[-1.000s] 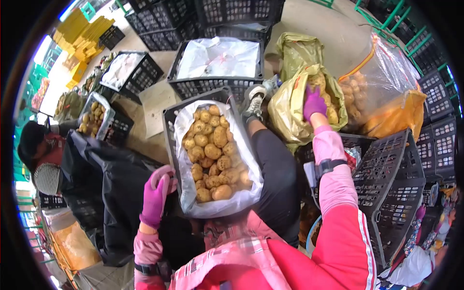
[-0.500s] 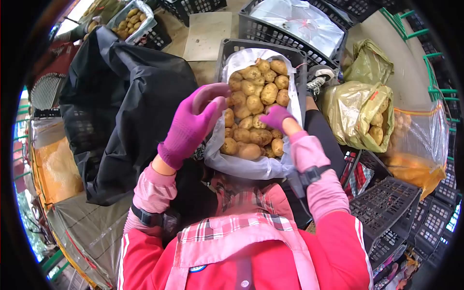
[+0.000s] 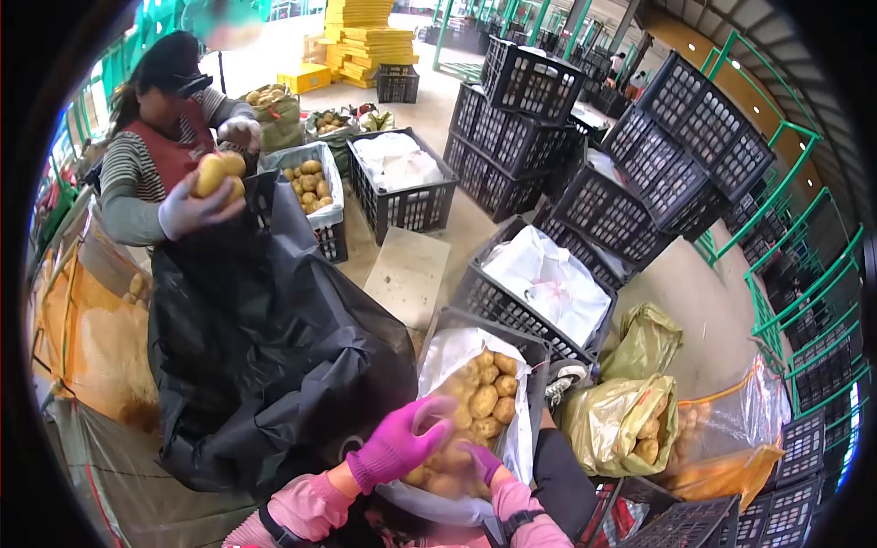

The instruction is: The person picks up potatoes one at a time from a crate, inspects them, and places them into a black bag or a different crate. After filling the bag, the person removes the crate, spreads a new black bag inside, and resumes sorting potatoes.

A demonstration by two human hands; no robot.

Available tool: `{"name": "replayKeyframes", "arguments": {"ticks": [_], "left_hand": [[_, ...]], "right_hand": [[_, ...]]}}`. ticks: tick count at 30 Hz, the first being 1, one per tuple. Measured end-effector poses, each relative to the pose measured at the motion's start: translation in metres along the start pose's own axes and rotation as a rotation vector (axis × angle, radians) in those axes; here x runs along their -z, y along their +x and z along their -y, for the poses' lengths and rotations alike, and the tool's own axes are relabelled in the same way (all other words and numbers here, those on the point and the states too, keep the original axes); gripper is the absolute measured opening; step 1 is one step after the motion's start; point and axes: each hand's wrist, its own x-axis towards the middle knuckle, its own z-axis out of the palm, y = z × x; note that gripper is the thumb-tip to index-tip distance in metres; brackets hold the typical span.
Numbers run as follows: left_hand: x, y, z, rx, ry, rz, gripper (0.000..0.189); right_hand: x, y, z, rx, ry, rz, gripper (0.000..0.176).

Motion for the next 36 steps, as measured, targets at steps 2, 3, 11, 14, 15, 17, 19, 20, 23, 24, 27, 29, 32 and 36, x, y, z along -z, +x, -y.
{"name": "replayKeyframes", "arguments": {"ticks": [2,3,11,14,15,17,19,20,23,24,27,29,32,36], "left_hand": [[0.0,-0.004,0.002,0.007,0.097,-0.008,0.039],[0.001,-0.002,0.011,-0.023,0.162,-0.058,0.043],[-0.002,0.003,0.009,0.171,-0.946,0.063,0.068],[0.004,0.003,0.0,0.068,-0.646,0.091,0.063],[0.005,0.002,0.001,0.009,-0.527,0.068,0.062],[0.005,0.002,0.002,-0.132,-0.294,0.032,0.061],[0.005,0.003,0.007,-0.287,-0.068,-0.005,0.061],[0.004,0.004,0.01,-0.367,0.045,-0.032,0.061],[0.002,0.005,0.016,-0.467,0.143,-0.068,0.064],[0.001,0.004,0.016,-0.438,0.112,-0.063,0.065],[0.005,0.005,0.014,-0.356,0.108,0.011,0.061],[0.004,0.005,0.013,-0.419,0.174,-0.023,0.058],[-0.001,0.001,0.004,-0.428,0.22,-0.094,0.054],[0.002,0.003,0.011,-0.492,0.312,-0.122,0.048]], "right_hand": [[-0.015,-0.027,0.034,0.024,0.127,0.151,0.048],[-0.025,-0.047,0.057,0.07,0.03,0.135,0.05],[-0.136,-0.173,0.19,1.242,-0.85,-0.133,0.093],[-0.15,-0.222,0.212,0.924,-0.231,0.182,0.093],[-0.148,-0.219,0.211,0.958,-0.161,0.191,0.094],[-0.145,-0.212,0.212,1.02,-0.13,0.177,0.097],[-0.149,-0.21,0.217,1.075,-0.344,0.079,0.098],[-0.151,-0.213,0.217,1.096,-0.453,0.026,0.099],[-0.155,-0.217,0.221,1.047,-0.459,0.011,0.089],[-0.155,-0.215,0.22,1.034,-0.464,0.005,0.087],[-0.155,-0.221,0.218,1.132,-0.467,0.007,0.082],[-0.152,-0.214,0.212,1.291,-0.555,-0.023,0.082],[-0.16,-0.21,0.202,1.266,-0.636,-0.186,0.082],[-0.165,-0.209,0.196,1.298,-0.592,-0.214,0.079]]}}
